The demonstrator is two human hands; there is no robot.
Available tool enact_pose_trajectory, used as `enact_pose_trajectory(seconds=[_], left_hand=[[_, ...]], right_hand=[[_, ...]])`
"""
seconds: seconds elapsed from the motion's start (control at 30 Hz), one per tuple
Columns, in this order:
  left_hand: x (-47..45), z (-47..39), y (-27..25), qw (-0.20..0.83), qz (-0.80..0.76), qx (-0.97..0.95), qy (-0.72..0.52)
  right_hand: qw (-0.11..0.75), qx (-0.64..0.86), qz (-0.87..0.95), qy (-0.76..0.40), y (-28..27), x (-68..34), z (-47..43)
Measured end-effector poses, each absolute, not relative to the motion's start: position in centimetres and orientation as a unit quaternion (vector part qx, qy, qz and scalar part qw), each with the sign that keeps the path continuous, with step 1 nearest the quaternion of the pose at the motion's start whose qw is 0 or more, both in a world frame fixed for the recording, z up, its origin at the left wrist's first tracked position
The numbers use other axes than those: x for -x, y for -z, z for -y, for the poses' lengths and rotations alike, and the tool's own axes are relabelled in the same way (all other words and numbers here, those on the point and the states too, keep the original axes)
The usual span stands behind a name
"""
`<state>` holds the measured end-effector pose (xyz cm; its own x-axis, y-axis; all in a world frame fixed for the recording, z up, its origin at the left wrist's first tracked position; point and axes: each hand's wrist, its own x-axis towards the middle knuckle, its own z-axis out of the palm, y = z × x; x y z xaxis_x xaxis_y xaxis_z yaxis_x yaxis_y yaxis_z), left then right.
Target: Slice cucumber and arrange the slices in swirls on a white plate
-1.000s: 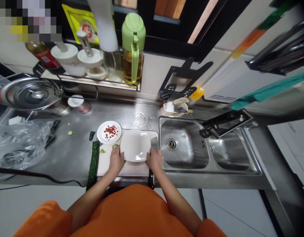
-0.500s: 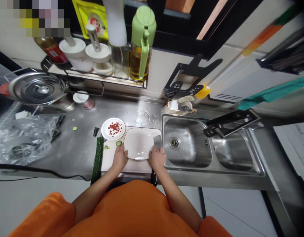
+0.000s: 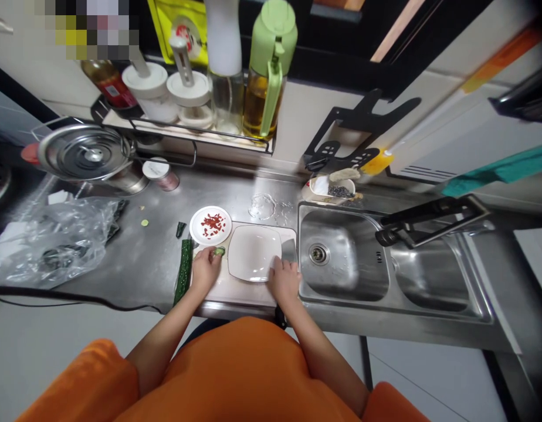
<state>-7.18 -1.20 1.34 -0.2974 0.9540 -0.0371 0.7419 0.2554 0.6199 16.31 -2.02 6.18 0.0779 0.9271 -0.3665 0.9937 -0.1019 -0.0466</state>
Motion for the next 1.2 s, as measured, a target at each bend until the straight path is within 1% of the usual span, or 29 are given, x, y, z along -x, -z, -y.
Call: enact_pose_trajectory(seconds=[0.33,0.53,0.6,0.73,0.83,0.93,1.07,1.13,1.2], left_hand=[[6.8,1.2,-1.6,0.212,-0.75,-0.576,-0.245],[6.7,1.0,-1.9,0.21,-0.768,-0.554,-0.243],[6.6,1.0,-2.1,0.226,-0.774,-0.539,-0.244],[6.6,1.1,-3.1,0.297,-0.779,-0.496,-0.241],[6.3,1.0,-4.0,0.359,-0.76,-0.466,-0.277],[5.3,0.2,-4.7,0.445,-0.701,-0.456,-0.32],[3.4,-1.5,-5.2,0.561,-0.611,-0.458,-0.319],[2.5,-2.3,-5.4,0.599,-0.582,-0.454,-0.309],[2.0,-2.9,-5.4,0.62,-0.569,-0.445,-0.305]], right_hand=[[0.103,-0.722,-0.663,0.17,-6.3,-16.3,2.6],[0.104,-0.717,-0.666,0.176,-6.2,-16.4,2.7],[0.104,-0.715,-0.667,0.183,-6.2,-16.4,2.7],[0.084,-0.714,-0.664,0.206,-6.3,-16.4,2.7],[0.028,-0.706,-0.663,0.245,-6.1,-16.1,2.2],[-0.066,-0.669,-0.671,0.314,-5.6,-15.6,0.9],[-0.185,-0.634,-0.624,0.418,-5.0,-14.8,-1.3],[-0.221,-0.624,-0.581,0.473,-5.0,-14.6,-2.0],[-0.238,-0.621,-0.556,0.499,-5.0,-14.7,-2.4]])
